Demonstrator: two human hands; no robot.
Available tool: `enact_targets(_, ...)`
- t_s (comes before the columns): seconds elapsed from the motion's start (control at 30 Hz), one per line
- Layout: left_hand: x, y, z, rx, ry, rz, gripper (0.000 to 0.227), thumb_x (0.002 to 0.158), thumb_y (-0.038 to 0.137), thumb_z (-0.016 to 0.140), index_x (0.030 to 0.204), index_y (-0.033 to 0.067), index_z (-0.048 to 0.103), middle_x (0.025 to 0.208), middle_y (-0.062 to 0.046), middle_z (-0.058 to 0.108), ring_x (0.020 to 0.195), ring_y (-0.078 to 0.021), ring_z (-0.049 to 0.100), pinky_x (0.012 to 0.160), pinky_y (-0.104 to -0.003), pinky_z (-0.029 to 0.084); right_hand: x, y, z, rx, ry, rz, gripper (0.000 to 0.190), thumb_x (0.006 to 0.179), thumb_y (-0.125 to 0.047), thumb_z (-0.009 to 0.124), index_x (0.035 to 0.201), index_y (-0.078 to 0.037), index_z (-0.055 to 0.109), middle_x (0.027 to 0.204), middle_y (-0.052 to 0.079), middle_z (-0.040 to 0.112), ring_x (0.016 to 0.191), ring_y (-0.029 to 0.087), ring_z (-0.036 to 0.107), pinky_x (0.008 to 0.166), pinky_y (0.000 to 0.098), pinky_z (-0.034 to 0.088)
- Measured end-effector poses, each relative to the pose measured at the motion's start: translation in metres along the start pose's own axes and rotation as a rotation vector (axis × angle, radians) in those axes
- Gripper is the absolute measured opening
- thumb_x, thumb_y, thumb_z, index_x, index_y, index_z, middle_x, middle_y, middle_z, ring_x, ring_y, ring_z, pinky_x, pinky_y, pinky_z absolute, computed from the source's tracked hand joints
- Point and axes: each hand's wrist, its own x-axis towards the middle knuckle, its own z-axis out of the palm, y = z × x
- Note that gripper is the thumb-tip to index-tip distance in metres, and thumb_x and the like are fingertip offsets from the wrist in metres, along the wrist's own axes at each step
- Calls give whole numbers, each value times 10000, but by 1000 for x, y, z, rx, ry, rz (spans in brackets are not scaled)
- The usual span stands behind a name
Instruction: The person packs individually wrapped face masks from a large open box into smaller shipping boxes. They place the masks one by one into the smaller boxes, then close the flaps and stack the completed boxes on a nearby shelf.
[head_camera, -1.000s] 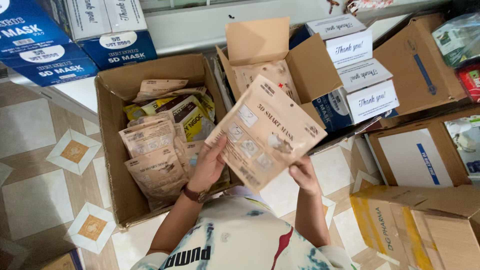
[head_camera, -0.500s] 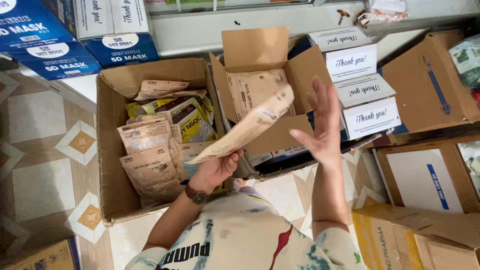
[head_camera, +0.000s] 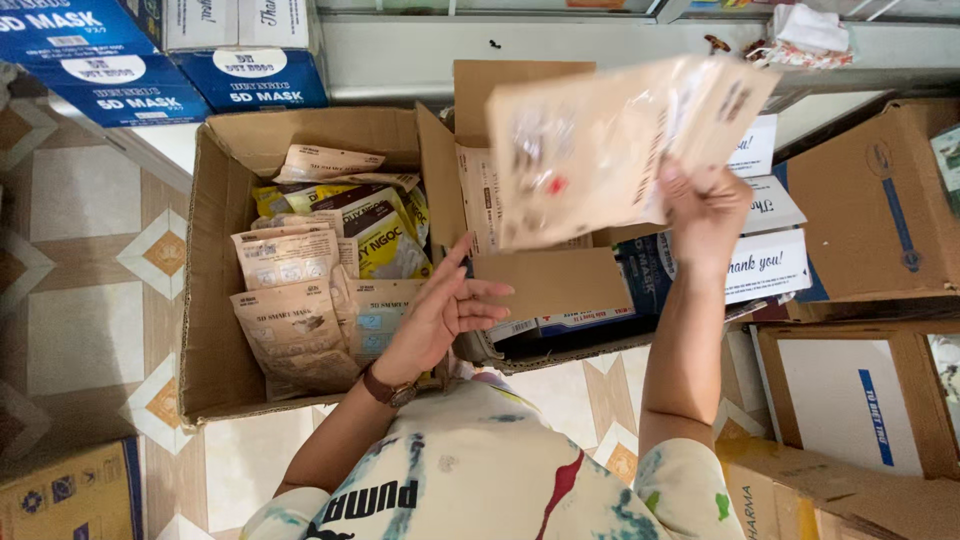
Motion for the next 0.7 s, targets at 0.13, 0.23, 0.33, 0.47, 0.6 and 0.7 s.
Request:
enact_targets(0.13, -2, 1, 4, 22, 25, 41, 733, 1090, 249, 405, 1675, 198, -33, 1246, -205, 679, 1007, -219, 717, 870, -335, 588, 9, 11, 3, -65, 13, 40, 194, 1090, -40, 674, 1269, -12, 744, 996, 77, 770, 770, 80, 630, 652, 243, 454)
enact_targets(0.23, -3, -4, 5, 30, 42, 77, 768, 1083, 205, 448, 1675, 190, -39, 1224, -199, 683, 985, -205, 711, 866, -325, 578, 13, 26, 17, -152, -76, 47, 215, 1061, -58, 663, 1263, -8, 716, 1017, 83, 774, 791, 81, 676, 633, 241, 518)
enact_targets(0.33, -4, -7, 4, 30, 60, 96, 786, 1079, 183, 475, 1685, 172, -25, 1194, -187, 691, 959, -186, 702, 844, -312, 569, 9, 42, 30, -228, -141, 137, 184, 1033, -74, 684, 1201, 1, 696, 1000, 84, 781, 809, 83, 707, 650, 244, 553)
enact_targets(0.47, -4, -8, 1, 54, 59, 109, 791, 1073, 184, 496, 1688, 149, 0, 1186, -157, 694, 978, -164, 689, 841, -297, 559, 3, 60, 50, -162, -191, 256, 199, 1010, -58, 691, 1197, 9, 692, 1030, 76, 766, 873, 73, 680, 755, 229, 554)
enact_targets(0.6, -4, -7, 1, 88, 66, 105, 791, 1066, 199, 504, 1687, 147, 17, 1181, -137, 694, 986, -149, 679, 840, -288, 554, 3, 71, 59, -103, -222, 374, 222, 973, -52, 694, 1184, 18, 696, 1036, 67, 767, 870, 73, 692, 770, 237, 565)
enact_targets(0.7, -3, -8, 1, 64, 61, 102, 790, 1067, 201, 512, 1690, 136, 30, 1183, -137, 696, 996, -146, 676, 855, -285, 550, 2, 77, 59, -143, -214, 412, 240, 959, -55, 698, 1185, 25, 687, 1033, 66, 768, 864, 81, 705, 768, 250, 575)
